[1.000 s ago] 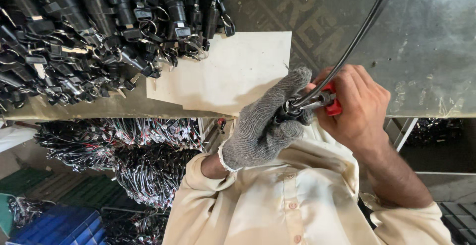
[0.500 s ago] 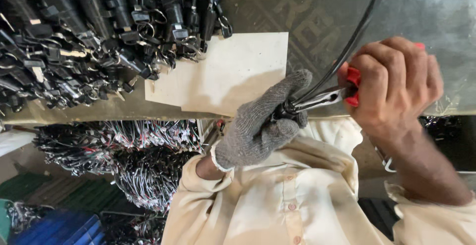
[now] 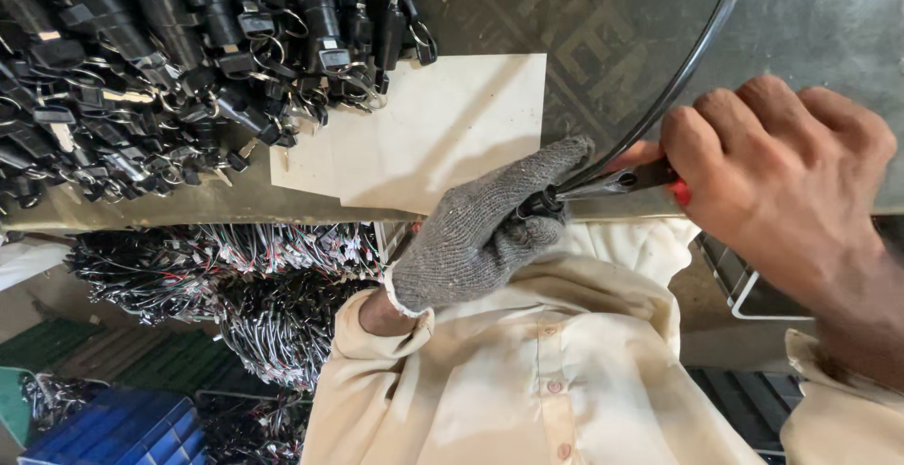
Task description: The person holds a black cable in one gloved hand and uses red-handled pliers to cut and strip the insulation from the cable ends, working on one cable at a time at a workbench covered with finished cable assemblies. They set each processed cable aside and pick up the next one.
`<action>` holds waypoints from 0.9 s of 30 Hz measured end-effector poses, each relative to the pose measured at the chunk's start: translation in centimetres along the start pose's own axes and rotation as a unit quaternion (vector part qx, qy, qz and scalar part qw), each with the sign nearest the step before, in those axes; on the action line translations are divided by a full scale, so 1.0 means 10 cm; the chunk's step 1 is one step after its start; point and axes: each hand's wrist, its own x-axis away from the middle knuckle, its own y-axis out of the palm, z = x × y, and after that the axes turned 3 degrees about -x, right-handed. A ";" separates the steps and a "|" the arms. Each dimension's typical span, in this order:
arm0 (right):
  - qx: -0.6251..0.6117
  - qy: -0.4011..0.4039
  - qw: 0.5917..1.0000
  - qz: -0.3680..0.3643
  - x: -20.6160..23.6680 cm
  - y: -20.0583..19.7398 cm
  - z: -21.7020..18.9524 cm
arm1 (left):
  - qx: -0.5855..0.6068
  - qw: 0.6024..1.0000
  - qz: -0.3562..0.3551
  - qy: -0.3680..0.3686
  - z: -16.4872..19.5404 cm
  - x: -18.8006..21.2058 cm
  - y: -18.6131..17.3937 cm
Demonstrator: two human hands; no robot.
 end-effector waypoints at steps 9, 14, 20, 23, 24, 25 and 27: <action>-0.158 0.118 0.979 0.052 0.03 0.52 -0.25 | -0.011 1.000 0.023 0.010 -0.23 0.05 -0.15; -0.354 0.138 0.919 0.109 -0.08 0.80 -0.57 | -0.028 0.999 0.028 0.015 -0.32 0.09 -0.19; -0.317 0.135 0.936 0.073 0.04 1.21 -0.72 | -0.041 0.998 0.030 0.031 -0.45 0.14 -0.18; -0.306 0.115 0.940 0.097 0.03 1.25 -0.71 | -0.058 0.997 0.037 0.045 -0.48 0.16 -0.17; -0.309 0.107 0.939 0.103 0.02 1.23 -0.70 | -0.066 0.996 0.038 0.049 -0.49 0.18 -0.17; -0.313 0.098 0.938 0.109 0.00 1.16 -0.67 | -0.084 0.994 0.046 0.059 -0.46 0.16 -0.15; -0.329 0.099 0.934 0.097 0.01 0.99 -0.59 | -0.124 0.988 0.060 0.077 -0.41 0.17 -0.08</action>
